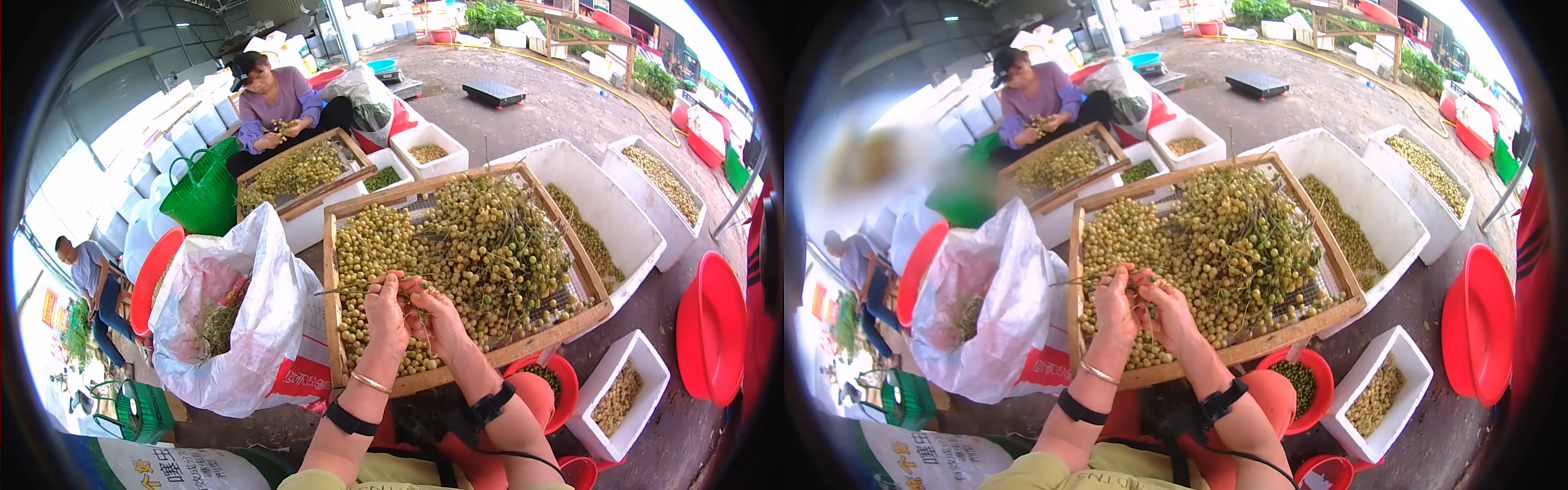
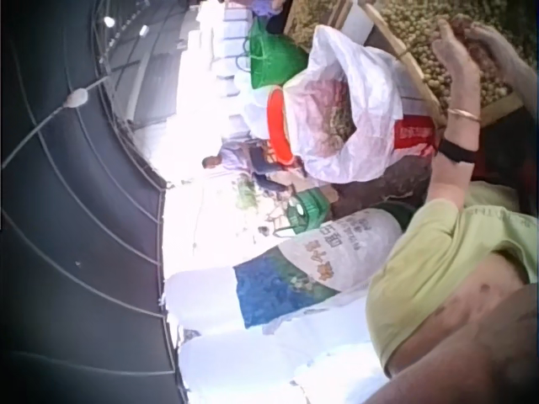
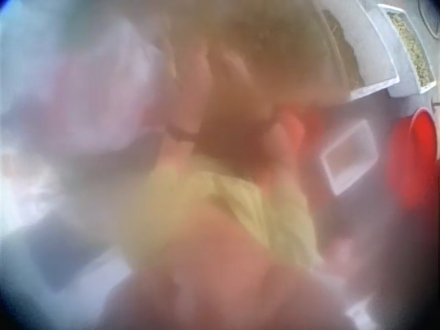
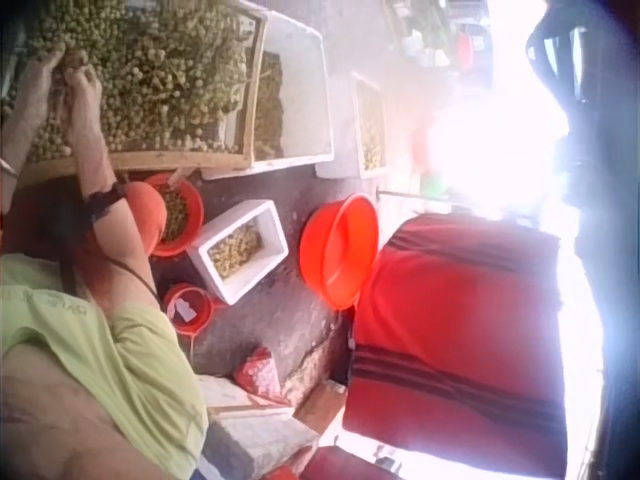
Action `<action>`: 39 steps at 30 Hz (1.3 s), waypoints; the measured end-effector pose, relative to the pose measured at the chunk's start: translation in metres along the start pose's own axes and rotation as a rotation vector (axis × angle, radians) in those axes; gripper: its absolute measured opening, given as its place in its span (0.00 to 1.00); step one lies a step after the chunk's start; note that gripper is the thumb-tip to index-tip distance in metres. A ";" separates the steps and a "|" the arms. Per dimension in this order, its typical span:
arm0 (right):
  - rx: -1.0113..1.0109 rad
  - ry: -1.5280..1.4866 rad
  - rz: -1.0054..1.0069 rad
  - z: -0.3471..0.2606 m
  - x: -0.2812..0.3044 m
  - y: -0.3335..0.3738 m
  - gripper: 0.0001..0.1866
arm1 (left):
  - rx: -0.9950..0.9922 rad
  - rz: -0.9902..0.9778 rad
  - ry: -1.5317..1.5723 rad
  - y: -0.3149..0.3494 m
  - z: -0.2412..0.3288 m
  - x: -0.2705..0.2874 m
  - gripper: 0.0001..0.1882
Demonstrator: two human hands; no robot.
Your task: Picking small green fruits from their branches and placing them into a tray.
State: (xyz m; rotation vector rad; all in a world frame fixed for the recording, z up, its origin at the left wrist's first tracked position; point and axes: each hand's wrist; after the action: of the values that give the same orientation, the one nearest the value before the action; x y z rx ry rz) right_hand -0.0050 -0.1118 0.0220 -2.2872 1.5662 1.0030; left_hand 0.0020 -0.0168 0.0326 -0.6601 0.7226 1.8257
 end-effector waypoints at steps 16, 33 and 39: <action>0.080 0.070 0.009 0.013 0.002 -0.003 0.04 | 0.074 0.034 0.179 0.003 0.003 0.010 0.09; -0.002 0.579 0.105 -0.006 -0.025 0.020 0.05 | 0.094 0.084 0.137 0.016 0.019 0.009 0.08; 0.048 0.419 0.009 -0.001 -0.014 0.017 0.03 | 0.133 0.039 0.209 0.005 0.009 0.016 0.10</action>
State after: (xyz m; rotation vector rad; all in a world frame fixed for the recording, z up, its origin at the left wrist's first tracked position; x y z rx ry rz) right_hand -0.0230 -0.1092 0.0348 -2.5764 1.7216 0.4977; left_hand -0.0086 -0.0020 0.0274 -0.7596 0.9931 1.7428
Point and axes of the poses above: each hand's wrist, its own y-axis away from the middle knuckle, its own x-axis out of the back of the hand, z = x × y, and after that the axes turned 15 degrees about y, right-handed
